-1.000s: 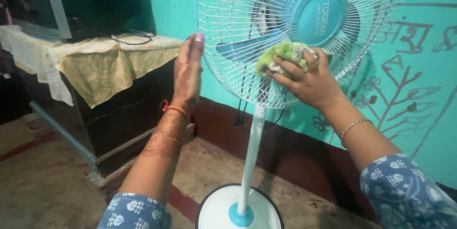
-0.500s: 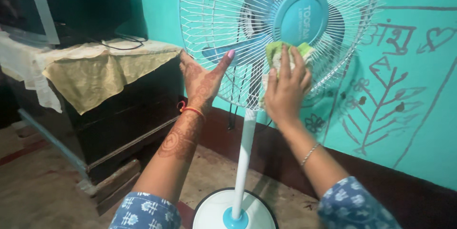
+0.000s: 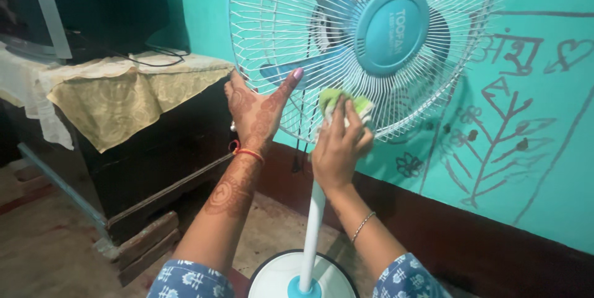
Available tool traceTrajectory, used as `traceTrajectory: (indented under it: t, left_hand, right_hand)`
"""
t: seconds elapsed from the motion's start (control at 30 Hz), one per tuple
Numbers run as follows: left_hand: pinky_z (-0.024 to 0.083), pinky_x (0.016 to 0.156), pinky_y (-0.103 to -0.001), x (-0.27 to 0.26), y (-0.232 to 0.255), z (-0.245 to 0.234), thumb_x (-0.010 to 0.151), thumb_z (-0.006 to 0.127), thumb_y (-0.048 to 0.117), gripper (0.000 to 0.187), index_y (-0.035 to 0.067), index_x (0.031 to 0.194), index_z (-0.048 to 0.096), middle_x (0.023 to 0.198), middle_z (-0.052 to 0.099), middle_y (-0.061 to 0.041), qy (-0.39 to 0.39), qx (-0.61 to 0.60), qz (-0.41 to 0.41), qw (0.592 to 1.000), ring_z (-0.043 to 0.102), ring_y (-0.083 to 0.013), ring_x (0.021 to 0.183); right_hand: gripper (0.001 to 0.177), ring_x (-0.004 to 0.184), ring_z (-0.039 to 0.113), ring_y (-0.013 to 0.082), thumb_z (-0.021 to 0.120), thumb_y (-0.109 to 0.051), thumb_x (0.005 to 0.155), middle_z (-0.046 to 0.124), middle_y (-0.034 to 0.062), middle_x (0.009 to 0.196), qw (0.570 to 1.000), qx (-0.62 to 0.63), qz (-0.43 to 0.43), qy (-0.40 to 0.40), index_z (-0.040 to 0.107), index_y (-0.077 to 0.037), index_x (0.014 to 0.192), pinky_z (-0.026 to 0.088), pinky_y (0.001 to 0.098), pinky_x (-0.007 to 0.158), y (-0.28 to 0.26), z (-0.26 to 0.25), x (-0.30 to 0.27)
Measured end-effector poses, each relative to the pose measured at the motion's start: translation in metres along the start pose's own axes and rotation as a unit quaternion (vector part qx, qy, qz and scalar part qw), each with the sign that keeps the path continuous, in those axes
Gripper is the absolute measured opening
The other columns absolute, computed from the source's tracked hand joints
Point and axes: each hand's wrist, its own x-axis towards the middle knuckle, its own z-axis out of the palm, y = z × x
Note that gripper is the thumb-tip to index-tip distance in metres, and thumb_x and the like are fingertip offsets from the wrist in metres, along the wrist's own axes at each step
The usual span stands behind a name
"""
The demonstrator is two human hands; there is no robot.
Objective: The person wipes the front grill, blades, and stand of a standing electric fan using a green cloth. They systematically clean the metal grill, the central hub, and the white pole, moving from top to bottom.
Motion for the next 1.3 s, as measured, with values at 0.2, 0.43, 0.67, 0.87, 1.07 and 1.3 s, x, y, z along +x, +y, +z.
traceTrajectory:
  t: [0.2, 0.43, 0.67, 0.87, 1.07, 1.3]
  left_hand:
    - [0.045, 0.108, -0.045, 0.004, -0.006, 0.004, 0.059, 0.09, 0.067, 0.113, -0.008, 0.132, 0.05, 0.127, 0.055, -0.024, 0.009, 0.009, 0.007, 1.0, 0.052, -0.036, 0.126]
    - [0.042, 0.111, -0.045, -0.002, -0.019, 0.012, 0.065, 0.086, 0.069, 0.114, -0.01, 0.136, 0.047, 0.132, 0.054, -0.025, 0.011, -0.028, 0.02, 0.999, 0.049, -0.0358, 0.13]
    - [0.036, 0.113, -0.045, 0.001, -0.063, 0.021, 0.08, 0.06, 0.09, 0.128, -0.013, 0.149, 0.026, 0.144, 0.041, -0.032, -0.072, -0.082, -0.066, 0.992, 0.044, -0.0354, 0.134]
    - [0.052, 0.091, -0.04, -0.009, -0.071, 0.018, 0.078, 0.04, 0.09, 0.11, -0.006, 0.129, 0.057, 0.114, 0.064, -0.025, -0.146, -0.136, -0.158, 0.967, 0.063, -0.0306, 0.101]
    - [0.049, 0.064, -0.036, -0.017, -0.055, 0.008, 0.078, 0.042, 0.091, 0.095, -0.001, 0.089, 0.062, 0.079, 0.056, -0.009, -0.128, -0.173, -0.205, 0.955, 0.053, -0.019, 0.073]
    - [0.05, 0.069, -0.034, -0.016, -0.057, 0.004, 0.075, 0.039, 0.093, 0.093, 0.003, 0.079, 0.064, 0.074, 0.063, -0.009, -0.127, -0.134, -0.196, 0.963, 0.059, -0.0179, 0.071]
  right_hand:
    - [0.056, 0.118, 0.036, 0.0322, 0.061, -0.019, 0.102, 0.042, 0.0094, 0.15, 0.994, -0.065, -0.09, 0.0, 0.049, -0.006, 0.155, 0.028, 0.0502, 0.11, 0.008, 0.009, -0.022]
    - [0.056, 0.114, 0.035, 0.0318, 0.066, -0.014, 0.097, 0.044, 0.0021, 0.149, 0.972, -0.107, -0.208, -0.016, 0.054, -0.018, 0.152, 0.028, 0.0488, 0.108, 0.017, 0.002, -0.04]
    - [0.053, 0.123, 0.038, 0.0277, 0.062, -0.012, 0.102, 0.041, 0.0021, 0.148, 0.985, 0.004, -0.172, 0.006, 0.052, -0.019, 0.153, 0.027, 0.0485, 0.11, 0.022, -0.007, -0.022]
    - [0.049, 0.126, 0.036, 0.0332, 0.058, -0.023, 0.103, 0.039, 0.003, 0.158, 0.992, -0.054, -0.117, -0.004, 0.053, -0.023, 0.151, 0.025, 0.0531, 0.112, -0.013, -0.002, -0.004]
    - [0.051, 0.121, 0.036, 0.0286, 0.056, -0.015, 0.1, 0.041, -0.0055, 0.157, 0.962, -0.146, -0.231, 0.003, 0.063, -0.03, 0.149, 0.031, 0.0509, 0.111, -0.006, 0.013, -0.033]
    - [0.026, 0.13, 0.035, 0.0311, 0.063, -0.019, 0.101, 0.041, -0.0053, 0.157, 0.929, -0.149, -0.336, 0.037, 0.075, -0.02, 0.124, 0.038, 0.0553, 0.105, 0.016, 0.019, -0.034]
